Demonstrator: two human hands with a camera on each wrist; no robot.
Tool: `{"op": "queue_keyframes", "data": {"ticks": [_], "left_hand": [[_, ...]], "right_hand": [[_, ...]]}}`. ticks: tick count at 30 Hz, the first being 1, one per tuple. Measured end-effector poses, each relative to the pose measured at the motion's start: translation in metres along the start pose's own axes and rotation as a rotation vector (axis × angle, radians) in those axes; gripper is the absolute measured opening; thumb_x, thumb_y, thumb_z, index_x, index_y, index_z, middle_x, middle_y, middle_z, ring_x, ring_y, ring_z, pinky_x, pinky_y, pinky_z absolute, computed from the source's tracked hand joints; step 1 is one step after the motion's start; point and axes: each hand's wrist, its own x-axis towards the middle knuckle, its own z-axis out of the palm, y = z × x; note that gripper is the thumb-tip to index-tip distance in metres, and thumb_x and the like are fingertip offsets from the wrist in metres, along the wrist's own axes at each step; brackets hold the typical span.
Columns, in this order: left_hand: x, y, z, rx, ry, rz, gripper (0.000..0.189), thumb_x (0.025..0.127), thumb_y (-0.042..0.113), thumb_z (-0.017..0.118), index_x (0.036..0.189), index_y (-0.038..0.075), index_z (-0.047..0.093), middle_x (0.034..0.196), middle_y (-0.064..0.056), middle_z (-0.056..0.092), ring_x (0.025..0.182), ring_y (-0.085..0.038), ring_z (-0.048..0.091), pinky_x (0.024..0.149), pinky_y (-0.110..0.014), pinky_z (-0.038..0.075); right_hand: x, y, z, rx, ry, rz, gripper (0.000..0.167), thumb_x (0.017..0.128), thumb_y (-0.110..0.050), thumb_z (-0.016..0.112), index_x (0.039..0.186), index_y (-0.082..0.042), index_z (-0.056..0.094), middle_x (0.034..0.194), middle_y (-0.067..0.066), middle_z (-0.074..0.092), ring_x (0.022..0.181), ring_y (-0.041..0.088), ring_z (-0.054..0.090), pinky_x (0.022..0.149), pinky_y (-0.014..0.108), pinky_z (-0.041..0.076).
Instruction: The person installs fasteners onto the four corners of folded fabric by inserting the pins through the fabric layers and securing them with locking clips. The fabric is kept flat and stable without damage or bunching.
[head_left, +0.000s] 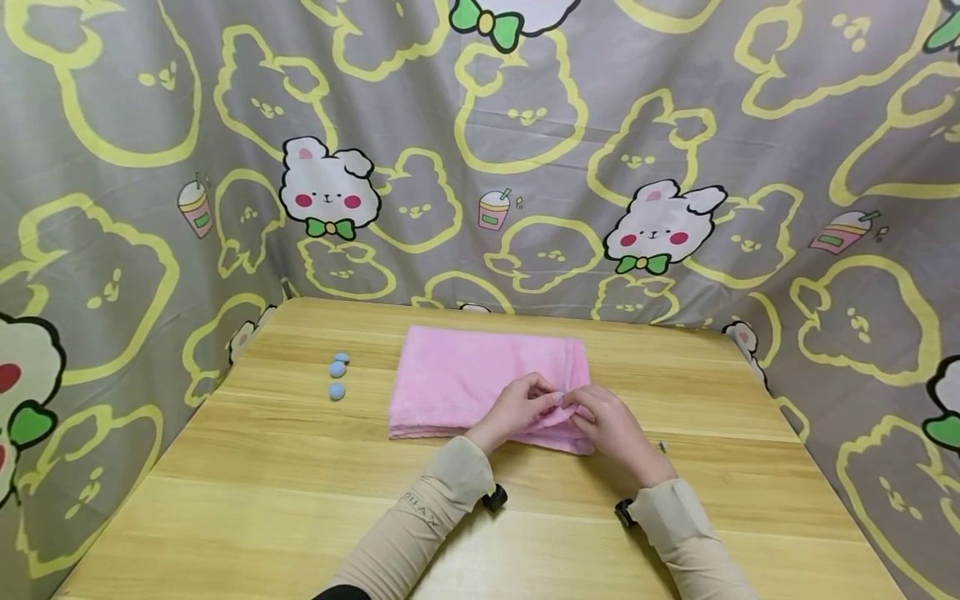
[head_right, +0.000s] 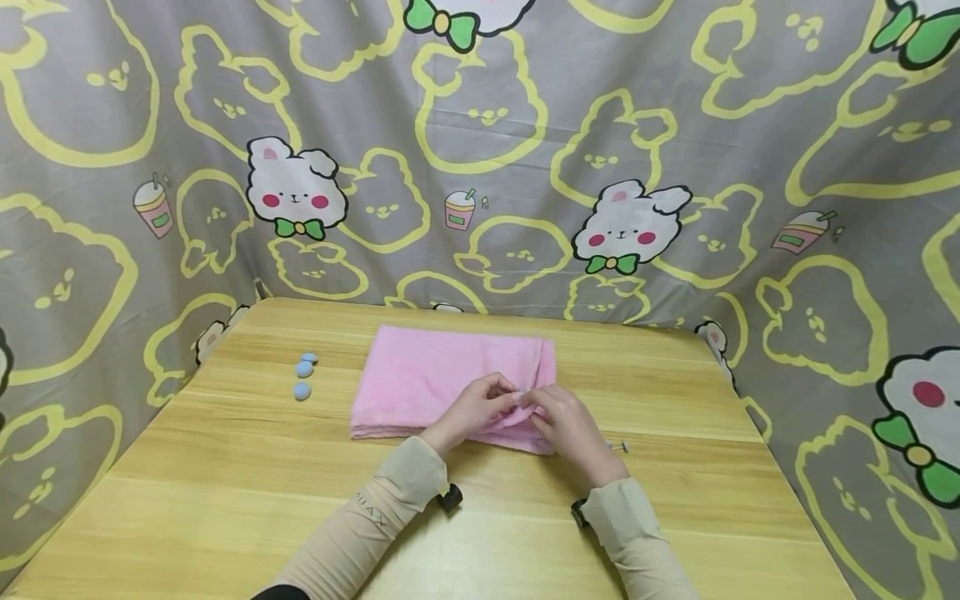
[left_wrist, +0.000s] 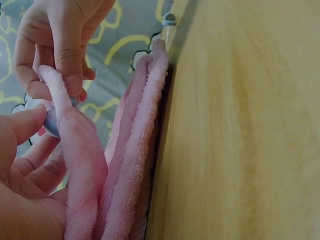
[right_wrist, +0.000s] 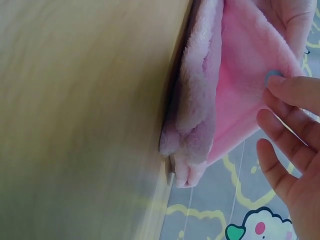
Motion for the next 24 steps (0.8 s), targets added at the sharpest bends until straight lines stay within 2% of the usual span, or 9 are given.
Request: {"op": "queue_keyframes", "data": {"ticks": [6, 11, 13, 15, 19, 21, 24], "left_hand": [[0.0, 0.002, -0.005, 0.015, -0.04, -0.022, 0.025, 0.094, 0.027, 0.064, 0.108, 0.007, 0.067, 0.095, -0.011, 0.072, 0.078, -0.015, 0.064, 0.06, -0.019, 0.051], [0.001, 0.003, -0.011, 0.105, -0.133, 0.004, 0.035, 0.091, 0.025, 0.068, 0.12, 0.007, 0.065, 0.109, -0.01, 0.07, 0.095, -0.018, 0.067, 0.079, -0.023, 0.054], [0.001, 0.005, -0.013, 0.179, -0.168, 0.034, 0.043, 0.087, 0.022, 0.072, 0.126, 0.007, 0.062, 0.115, -0.01, 0.069, 0.102, -0.02, 0.067, 0.085, -0.023, 0.052], [-0.001, 0.008, -0.014, 0.261, -0.194, 0.071, 0.05, 0.084, 0.018, 0.076, 0.13, 0.006, 0.059, 0.117, -0.012, 0.068, 0.103, -0.022, 0.066, 0.086, -0.024, 0.053], [-0.005, 0.017, -0.011, 0.454, -0.175, 0.145, 0.05, 0.083, 0.011, 0.075, 0.13, 0.006, 0.059, 0.113, -0.01, 0.069, 0.097, -0.018, 0.066, 0.084, -0.022, 0.052], [-0.007, 0.019, -0.008, 0.541, -0.139, 0.183, 0.043, 0.085, 0.009, 0.072, 0.126, 0.007, 0.061, 0.11, -0.008, 0.07, 0.094, -0.016, 0.066, 0.083, -0.021, 0.052], [-0.008, 0.021, -0.004, 0.645, -0.069, 0.234, 0.032, 0.09, 0.009, 0.065, 0.122, 0.008, 0.064, 0.111, -0.005, 0.071, 0.097, -0.016, 0.067, 0.087, -0.024, 0.053]], "right_hand": [[0.001, 0.0, 0.0, 0.001, -0.001, -0.004, 0.022, 0.076, 0.006, 0.074, 0.09, -0.011, 0.068, 0.091, 0.003, 0.07, 0.09, 0.019, 0.065, 0.079, 0.037, 0.057], [0.001, 0.001, 0.0, -0.007, 0.017, 0.016, 0.023, 0.075, 0.006, 0.074, 0.089, -0.011, 0.068, 0.09, 0.003, 0.071, 0.088, 0.02, 0.065, 0.078, 0.039, 0.056], [0.0, 0.002, 0.0, -0.007, 0.022, 0.033, 0.023, 0.075, 0.006, 0.074, 0.089, -0.011, 0.068, 0.09, 0.003, 0.071, 0.088, 0.02, 0.065, 0.077, 0.039, 0.056], [0.0, 0.002, -0.001, -0.004, 0.026, 0.044, 0.023, 0.075, 0.006, 0.075, 0.089, -0.011, 0.068, 0.09, 0.004, 0.07, 0.088, 0.02, 0.065, 0.077, 0.039, 0.056], [0.0, 0.002, -0.002, 0.009, 0.028, 0.055, 0.022, 0.075, 0.005, 0.075, 0.089, -0.011, 0.068, 0.09, 0.004, 0.07, 0.088, 0.021, 0.065, 0.076, 0.039, 0.056], [0.0, 0.002, -0.003, 0.019, 0.028, 0.059, 0.022, 0.076, 0.004, 0.075, 0.09, -0.011, 0.069, 0.09, 0.004, 0.071, 0.088, 0.02, 0.065, 0.076, 0.038, 0.056], [0.001, 0.001, -0.005, 0.041, 0.032, 0.058, 0.021, 0.077, 0.003, 0.076, 0.091, -0.011, 0.069, 0.091, 0.004, 0.071, 0.086, 0.019, 0.065, 0.074, 0.037, 0.057]]}}
